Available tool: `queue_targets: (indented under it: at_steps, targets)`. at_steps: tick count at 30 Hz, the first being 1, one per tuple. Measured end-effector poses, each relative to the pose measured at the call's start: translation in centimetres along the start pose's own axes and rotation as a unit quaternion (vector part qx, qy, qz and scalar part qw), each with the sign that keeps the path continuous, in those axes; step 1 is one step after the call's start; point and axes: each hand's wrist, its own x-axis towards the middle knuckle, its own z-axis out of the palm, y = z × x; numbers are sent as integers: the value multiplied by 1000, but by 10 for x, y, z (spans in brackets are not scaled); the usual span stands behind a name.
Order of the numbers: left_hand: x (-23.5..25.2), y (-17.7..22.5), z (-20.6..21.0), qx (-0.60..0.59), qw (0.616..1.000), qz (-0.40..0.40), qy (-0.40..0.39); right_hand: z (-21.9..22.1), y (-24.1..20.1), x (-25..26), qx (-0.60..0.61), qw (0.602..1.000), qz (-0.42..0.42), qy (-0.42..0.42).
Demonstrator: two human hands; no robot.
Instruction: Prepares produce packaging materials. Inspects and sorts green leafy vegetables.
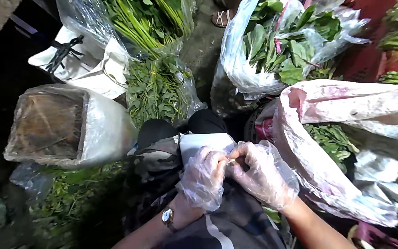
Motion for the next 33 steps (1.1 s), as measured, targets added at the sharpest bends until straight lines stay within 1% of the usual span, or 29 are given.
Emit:
queue_targets:
  at_steps: [3,4,5,6,8,10,12,14,16,18,20,22,24,26,28,31,33]
  targets:
    - [7,4,-15,-28,985,-86,-147,3,10,-2,56,997,-43,0]
    - [8,1,-18,-60,978,-90,-178,4,14,-2,72,996,-59,4]
    - [9,-5,-20,-112,970,-86,-198,5,18,-1,86,994,-71,13]
    - [10,-10,-22,-180,954,-84,-224,6,21,-1,95,992,-77,22]
    - [11,-17,-23,-289,922,-95,-239,7,25,-2,79,993,-78,47]
    - [10,-20,-21,-376,891,-128,-220,6,26,-6,67,992,-71,81]
    - [8,-21,-19,-423,867,-166,-202,2,26,-14,95,989,-58,98]
    - [8,-20,-19,-402,879,-168,-194,-3,19,-20,109,988,-57,90]
    - [8,-17,-18,-365,895,-163,-199,-3,9,-23,91,992,-47,78]
    - [9,-13,-16,-324,911,-160,-201,2,6,-21,71,993,-30,87]
    - [7,-10,-14,-283,928,-151,-188,5,6,-20,90,992,-18,83]
    - [4,-12,-10,-248,948,-124,-155,3,5,-19,110,992,-12,67]
    - [0,-16,-3,-211,969,-83,-100,0,6,-20,117,992,-8,48]
    - [-1,-18,0,-189,977,-69,-66,-3,9,-21,132,991,0,33]
    - [-1,-19,1,-173,981,-65,-55,-6,14,-24,161,986,13,32]
    - [1,-21,5,-143,987,-43,-54,-6,21,-27,203,977,30,53]
    - [3,-23,4,-123,989,-23,-78,-5,22,-28,205,976,27,69]
